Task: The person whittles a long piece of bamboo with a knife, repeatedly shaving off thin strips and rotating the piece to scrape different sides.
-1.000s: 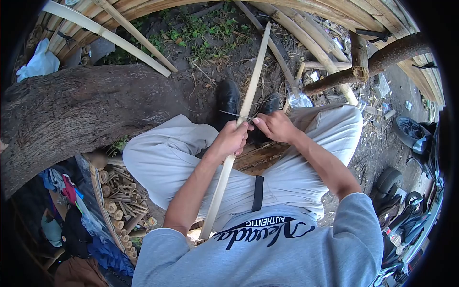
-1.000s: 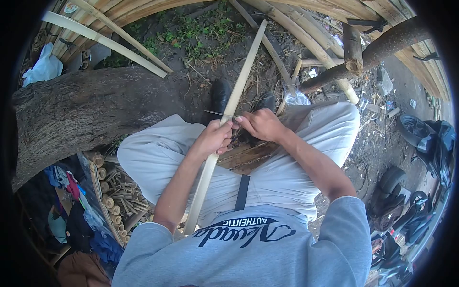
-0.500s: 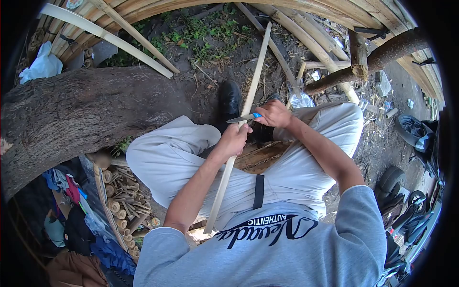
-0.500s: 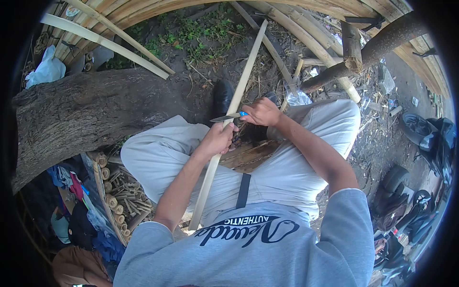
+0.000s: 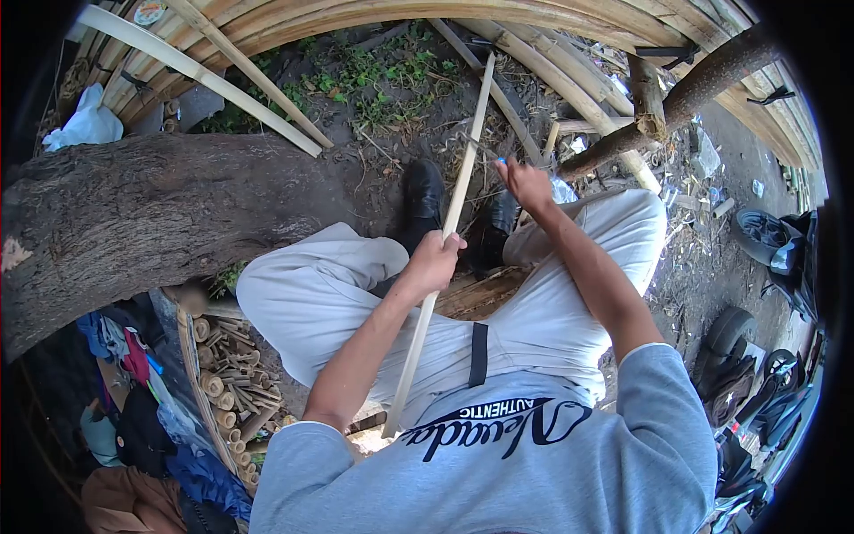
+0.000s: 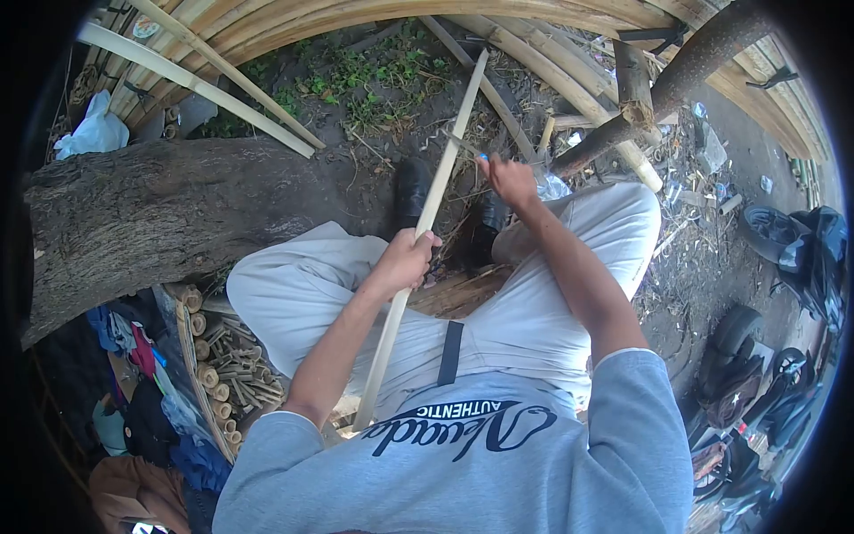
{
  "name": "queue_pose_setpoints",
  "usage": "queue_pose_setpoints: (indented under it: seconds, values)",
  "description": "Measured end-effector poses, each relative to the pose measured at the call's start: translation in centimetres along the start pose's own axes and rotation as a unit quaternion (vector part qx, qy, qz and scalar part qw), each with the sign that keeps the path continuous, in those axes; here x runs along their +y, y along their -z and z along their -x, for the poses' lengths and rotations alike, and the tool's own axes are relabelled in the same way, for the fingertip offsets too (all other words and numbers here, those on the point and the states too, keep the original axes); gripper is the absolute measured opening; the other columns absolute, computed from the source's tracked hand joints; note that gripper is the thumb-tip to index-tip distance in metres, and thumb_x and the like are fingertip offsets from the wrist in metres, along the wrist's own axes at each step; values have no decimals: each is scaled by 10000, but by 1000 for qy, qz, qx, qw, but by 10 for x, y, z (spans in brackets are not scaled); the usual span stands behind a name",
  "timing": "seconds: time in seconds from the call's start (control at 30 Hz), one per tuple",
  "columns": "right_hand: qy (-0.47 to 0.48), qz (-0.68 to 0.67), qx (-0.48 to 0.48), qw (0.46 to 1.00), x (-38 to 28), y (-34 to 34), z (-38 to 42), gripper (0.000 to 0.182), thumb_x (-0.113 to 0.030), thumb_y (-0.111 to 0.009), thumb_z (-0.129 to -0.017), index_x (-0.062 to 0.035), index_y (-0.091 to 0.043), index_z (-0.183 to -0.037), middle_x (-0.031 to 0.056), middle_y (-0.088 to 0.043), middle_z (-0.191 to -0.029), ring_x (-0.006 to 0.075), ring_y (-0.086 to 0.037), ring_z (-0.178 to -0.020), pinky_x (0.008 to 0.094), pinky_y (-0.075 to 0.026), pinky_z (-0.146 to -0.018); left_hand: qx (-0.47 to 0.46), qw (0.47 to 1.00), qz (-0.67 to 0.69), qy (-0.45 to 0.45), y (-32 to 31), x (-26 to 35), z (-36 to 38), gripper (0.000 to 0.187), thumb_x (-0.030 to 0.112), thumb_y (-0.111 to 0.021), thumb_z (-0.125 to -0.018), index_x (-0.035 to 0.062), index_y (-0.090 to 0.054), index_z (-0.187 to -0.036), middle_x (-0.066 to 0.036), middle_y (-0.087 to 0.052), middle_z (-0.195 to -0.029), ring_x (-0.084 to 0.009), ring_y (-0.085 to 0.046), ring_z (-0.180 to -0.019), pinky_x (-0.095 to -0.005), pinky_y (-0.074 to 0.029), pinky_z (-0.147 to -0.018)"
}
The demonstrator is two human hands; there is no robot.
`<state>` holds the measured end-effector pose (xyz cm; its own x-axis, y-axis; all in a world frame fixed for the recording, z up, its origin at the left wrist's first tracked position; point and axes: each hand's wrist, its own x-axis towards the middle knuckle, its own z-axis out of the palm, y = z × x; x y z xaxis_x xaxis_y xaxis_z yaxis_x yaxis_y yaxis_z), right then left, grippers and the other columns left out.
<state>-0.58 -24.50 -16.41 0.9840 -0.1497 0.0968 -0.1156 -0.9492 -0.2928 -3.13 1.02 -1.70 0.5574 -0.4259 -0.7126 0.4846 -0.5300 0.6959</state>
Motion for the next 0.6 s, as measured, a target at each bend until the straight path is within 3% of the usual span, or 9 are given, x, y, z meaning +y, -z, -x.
queue_pose_setpoints:
  seconds: [0.13, 0.2, 0.23, 0.27, 0.4, 0.43, 0.47, 0.57, 0.6]
  values:
    - [-76, 64, -80, 992, 25, -9, 1, 522, -515, -360, -1044, -71, -635, -1043, 202, -694, -729, 414, -693, -689, 528, -547, -597, 4, 1000, -6, -8, -4, -1, -6, 336, 252, -390, -1077, -44, -549, -1091, 43, -376, -577, -78, -352, -399, -299, -336, -379]
    - [-218, 40, -103, 970, 58, -32, 5, 550, -454, -310, -1067, -38, -671, -1042, 238, -707, -828, 414, -711, -831, 538, -559, -672, 2, 1000, 6, -2, -1, 5, -4, 339, 245, -383, -1079, -49, -552, -1098, 42, -380, -575, -76, -355, -405, -296, -341, -385]
    - [-251, 32, -136, 958, 58, -14, 1, 573, -443, -287, -1070, -30, -681, -1128, 249, -710, -929, 431, -692, -948, 539, -560, -740, 3, 1000, 0, -4, 1, 2, -4, 345, 245, -381, -1080, -53, -553, -1099, 43, -383, -575, -74, -360, -408, -296, -345, -385]
    - [-289, 1, -89, 953, 62, -13, -7, 585, -460, -288, -1066, -37, -691, -1057, 252, -709, -907, 445, -694, -894, 535, -565, -730, 2, 1000, -5, -5, 2, -1, -3, 352, 246, -380, -1080, -58, -555, -1101, 44, -385, -575, -73, -364, -410, -295, -349, -386]
    - [-221, -69, 50, 971, 6, 41, -22, 577, -474, -312, -1059, -36, -670, -946, 267, -687, -829, 473, -676, -796, 550, -556, -699, -1, 1000, 2, -18, 4, -3, -6, 357, 251, -384, -1078, -61, -558, -1101, 39, -397, -584, -75, -375, -417, -295, -361, -388]
    - [-186, -89, 90, 974, -2, 41, -20, 511, -440, -358, -1058, -39, -635, -905, 261, -664, -754, 475, -659, -727, 548, -540, -639, 1, 1000, -16, -21, 5, -2, -6, 363, 255, -385, -1079, -61, -561, -1098, 33, -407, -593, -77, -381, -419, -296, -366, -390]
    - [-185, -89, 86, 975, -8, 42, -15, 511, -440, -358, -1058, -39, -635, -905, 261, -664, -754, 475, -659, -727, 548, -540, -639, 3, 999, -36, -21, 6, -3, -5, 368, 260, -387, -1080, -62, -565, -1095, 28, -417, -603, -79, -387, -420, -297, -371, -391]
    - [5, -174, 68, 982, -26, 44, 0, 382, -371, -441, -1050, -53, -558, -874, 233, -605, -639, 456, -617, -615, 549, -490, -564, -2, 1000, -16, -10, 5, -6, -6, 372, 272, -382, -1085, -57, -551, -1124, 38, -407, -617, -66, -367, -418, -285, -363, -385]
    - [3, -174, 69, 982, -28, 40, -2, 382, -371, -441, -1050, -53, -558, -874, 233, -605, -639, 456, -617, -615, 549, -490, -564, -3, 1000, -18, -10, 5, -3, -6, 372, 272, -382, -1085, -57, -551, -1124, 38, -407, -617, -66, -367, -418, -285, -363, -385]
